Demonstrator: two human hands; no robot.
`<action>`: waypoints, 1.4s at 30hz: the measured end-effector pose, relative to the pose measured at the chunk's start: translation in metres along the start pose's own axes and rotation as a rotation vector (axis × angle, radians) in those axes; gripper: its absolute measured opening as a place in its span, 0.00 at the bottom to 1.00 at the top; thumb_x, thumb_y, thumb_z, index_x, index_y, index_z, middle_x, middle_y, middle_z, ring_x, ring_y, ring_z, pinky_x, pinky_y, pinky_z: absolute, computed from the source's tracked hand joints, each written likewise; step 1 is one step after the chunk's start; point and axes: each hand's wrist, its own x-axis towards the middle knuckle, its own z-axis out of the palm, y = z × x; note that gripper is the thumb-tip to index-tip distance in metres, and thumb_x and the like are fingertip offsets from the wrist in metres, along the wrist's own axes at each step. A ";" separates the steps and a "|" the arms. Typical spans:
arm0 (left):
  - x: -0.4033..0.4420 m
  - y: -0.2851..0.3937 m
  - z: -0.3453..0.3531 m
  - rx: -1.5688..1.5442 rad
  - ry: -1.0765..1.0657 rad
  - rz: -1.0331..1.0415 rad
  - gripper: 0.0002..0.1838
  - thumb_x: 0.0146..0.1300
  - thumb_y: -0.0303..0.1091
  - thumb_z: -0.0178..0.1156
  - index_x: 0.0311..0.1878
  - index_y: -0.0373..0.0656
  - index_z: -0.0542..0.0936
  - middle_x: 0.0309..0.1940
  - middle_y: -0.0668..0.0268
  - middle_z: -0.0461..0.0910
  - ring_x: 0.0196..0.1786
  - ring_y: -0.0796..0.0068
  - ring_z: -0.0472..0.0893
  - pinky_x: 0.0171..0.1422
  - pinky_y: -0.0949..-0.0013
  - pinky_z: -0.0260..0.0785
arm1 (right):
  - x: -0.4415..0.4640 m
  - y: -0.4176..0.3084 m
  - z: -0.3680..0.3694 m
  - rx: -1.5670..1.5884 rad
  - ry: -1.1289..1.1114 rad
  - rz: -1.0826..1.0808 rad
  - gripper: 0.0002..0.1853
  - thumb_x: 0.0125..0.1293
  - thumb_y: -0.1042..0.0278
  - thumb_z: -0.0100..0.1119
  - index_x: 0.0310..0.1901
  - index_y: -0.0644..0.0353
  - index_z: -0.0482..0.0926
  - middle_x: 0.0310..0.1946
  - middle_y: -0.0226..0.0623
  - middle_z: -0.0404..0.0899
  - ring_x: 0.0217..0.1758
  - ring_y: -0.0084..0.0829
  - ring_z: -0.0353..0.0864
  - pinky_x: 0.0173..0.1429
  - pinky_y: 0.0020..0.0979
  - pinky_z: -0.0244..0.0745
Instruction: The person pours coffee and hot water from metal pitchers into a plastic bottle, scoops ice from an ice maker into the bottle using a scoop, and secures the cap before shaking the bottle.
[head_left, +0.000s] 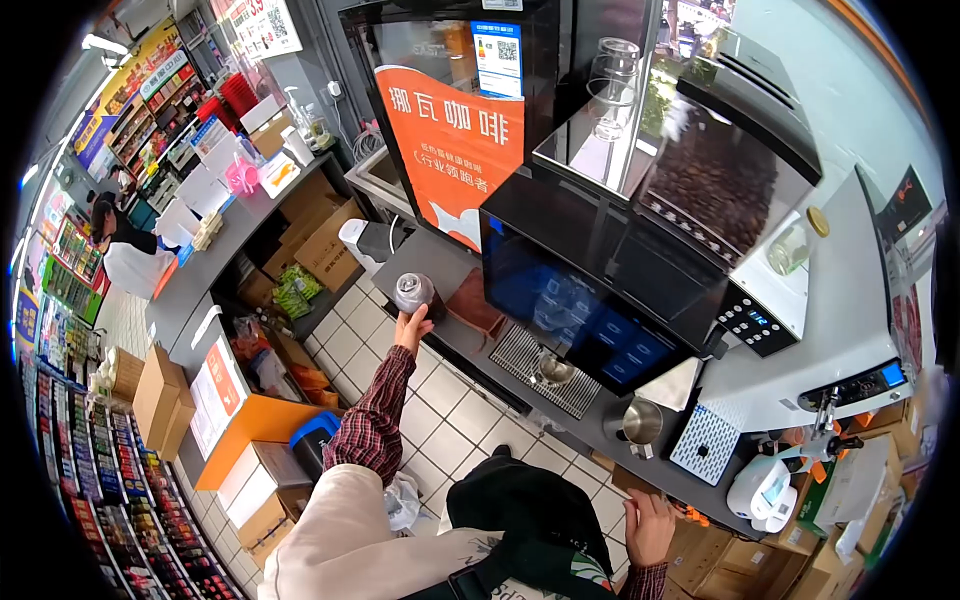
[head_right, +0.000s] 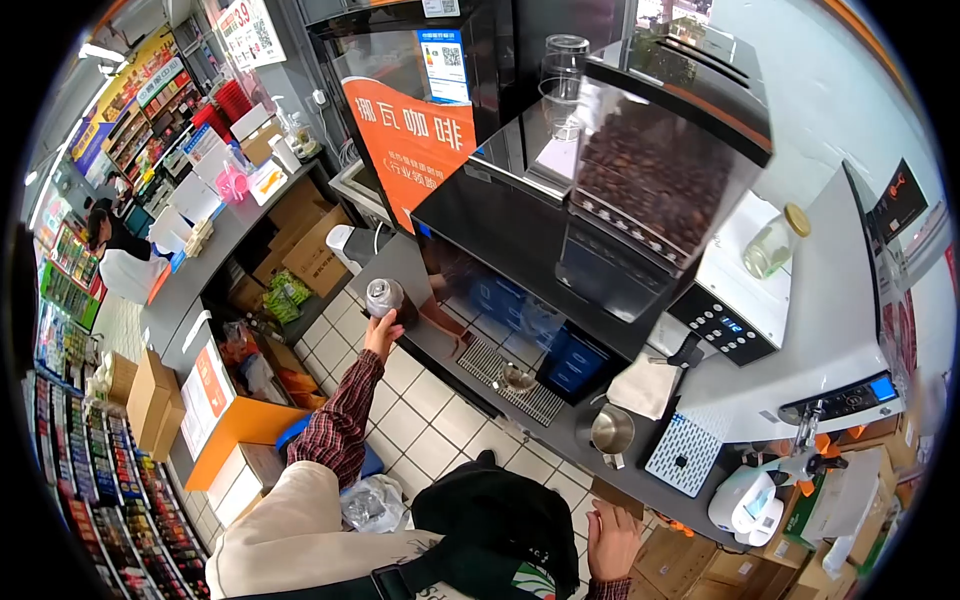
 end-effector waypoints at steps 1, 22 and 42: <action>0.009 -0.001 -0.003 0.014 0.002 -0.024 0.33 0.65 0.46 0.64 0.68 0.39 0.67 0.63 0.60 0.71 0.45 0.69 0.77 0.53 0.66 0.74 | -0.002 -0.004 0.003 -0.017 -0.037 0.022 0.10 0.62 0.66 0.63 0.45 0.54 0.82 0.33 0.33 0.80 0.39 0.38 0.79 0.48 0.40 0.68; -0.050 -0.058 0.006 0.505 0.156 0.400 0.25 0.61 0.29 0.68 0.60 0.43 0.71 0.49 0.61 0.71 0.44 0.71 0.76 0.45 0.70 0.74 | 0.007 -0.028 0.034 0.019 -0.021 -0.027 0.11 0.61 0.65 0.64 0.45 0.54 0.82 0.32 0.34 0.80 0.37 0.37 0.79 0.45 0.38 0.69; -0.256 0.009 0.134 0.258 -0.402 0.004 0.15 0.78 0.42 0.47 0.35 0.46 0.71 0.31 0.73 0.67 0.31 0.86 0.64 0.35 0.80 0.59 | -0.036 0.111 -0.088 -0.198 0.250 0.180 0.11 0.61 0.67 0.64 0.45 0.57 0.82 0.30 0.36 0.79 0.37 0.41 0.79 0.43 0.40 0.71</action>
